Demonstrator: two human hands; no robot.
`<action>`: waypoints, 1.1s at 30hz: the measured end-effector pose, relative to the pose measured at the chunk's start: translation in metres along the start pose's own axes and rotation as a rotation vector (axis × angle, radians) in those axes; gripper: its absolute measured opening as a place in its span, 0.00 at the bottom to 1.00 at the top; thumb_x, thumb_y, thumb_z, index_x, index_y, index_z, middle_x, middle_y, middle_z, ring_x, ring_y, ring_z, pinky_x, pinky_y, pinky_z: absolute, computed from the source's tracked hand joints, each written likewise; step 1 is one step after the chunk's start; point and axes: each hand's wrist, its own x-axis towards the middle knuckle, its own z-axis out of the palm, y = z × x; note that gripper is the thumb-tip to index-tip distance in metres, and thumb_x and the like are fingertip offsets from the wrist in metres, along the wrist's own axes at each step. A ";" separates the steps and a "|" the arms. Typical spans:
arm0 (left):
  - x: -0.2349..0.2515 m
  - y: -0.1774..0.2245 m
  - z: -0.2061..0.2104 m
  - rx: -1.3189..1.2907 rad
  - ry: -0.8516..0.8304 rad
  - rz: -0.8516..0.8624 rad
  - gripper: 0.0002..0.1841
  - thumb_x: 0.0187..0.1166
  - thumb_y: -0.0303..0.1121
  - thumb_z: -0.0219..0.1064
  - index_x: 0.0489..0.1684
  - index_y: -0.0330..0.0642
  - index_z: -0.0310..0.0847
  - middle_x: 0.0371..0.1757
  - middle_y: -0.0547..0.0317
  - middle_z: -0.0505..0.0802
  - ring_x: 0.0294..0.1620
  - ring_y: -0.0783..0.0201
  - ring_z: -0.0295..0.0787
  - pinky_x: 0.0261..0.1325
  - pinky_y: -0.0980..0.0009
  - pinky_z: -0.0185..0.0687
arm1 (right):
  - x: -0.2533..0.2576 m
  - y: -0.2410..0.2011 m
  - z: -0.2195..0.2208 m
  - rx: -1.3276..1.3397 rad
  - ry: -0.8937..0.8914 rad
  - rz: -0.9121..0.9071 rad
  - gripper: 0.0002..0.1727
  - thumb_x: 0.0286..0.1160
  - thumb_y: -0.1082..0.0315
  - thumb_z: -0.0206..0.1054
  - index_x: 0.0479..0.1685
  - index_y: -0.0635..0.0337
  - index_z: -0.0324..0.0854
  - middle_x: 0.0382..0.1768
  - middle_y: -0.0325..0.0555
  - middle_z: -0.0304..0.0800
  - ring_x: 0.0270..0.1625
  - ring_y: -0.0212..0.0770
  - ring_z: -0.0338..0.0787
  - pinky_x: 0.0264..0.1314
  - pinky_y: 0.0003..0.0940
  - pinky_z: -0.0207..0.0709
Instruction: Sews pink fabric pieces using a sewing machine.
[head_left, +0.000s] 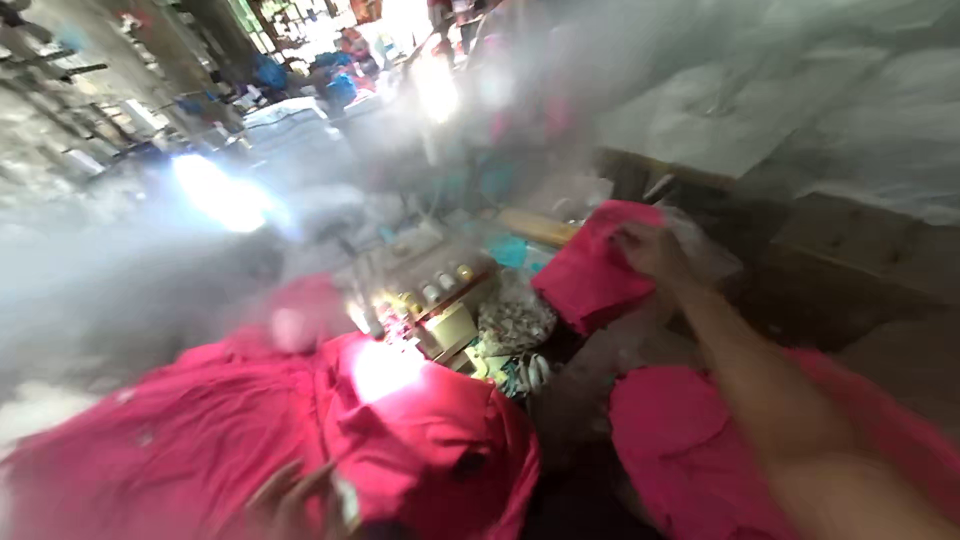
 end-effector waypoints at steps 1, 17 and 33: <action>0.008 0.020 0.013 -0.168 0.006 -0.006 0.08 0.80 0.27 0.67 0.52 0.37 0.85 0.61 0.56 0.85 0.60 0.78 0.84 0.64 0.82 0.80 | -0.010 -0.042 0.003 0.101 -0.079 -0.131 0.11 0.82 0.75 0.63 0.45 0.77 0.87 0.40 0.66 0.92 0.43 0.58 0.93 0.52 0.58 0.84; 0.101 -0.025 0.083 -0.027 -0.361 -0.247 0.09 0.75 0.27 0.68 0.40 0.26 0.91 0.37 0.46 0.94 0.38 0.64 0.89 0.49 0.66 0.83 | -0.097 -0.213 0.169 0.739 -0.235 -0.003 0.09 0.65 0.72 0.73 0.34 0.73 0.90 0.46 0.59 0.89 0.48 0.39 0.88 0.52 0.28 0.81; 0.087 -0.058 0.094 -0.182 -0.377 -0.333 0.09 0.71 0.23 0.69 0.45 0.30 0.88 0.41 0.53 0.93 0.41 0.74 0.88 0.50 0.77 0.82 | -0.121 -0.205 0.189 0.739 -0.346 0.077 0.10 0.63 0.68 0.75 0.24 0.68 0.89 0.35 0.48 0.89 0.38 0.25 0.84 0.41 0.17 0.74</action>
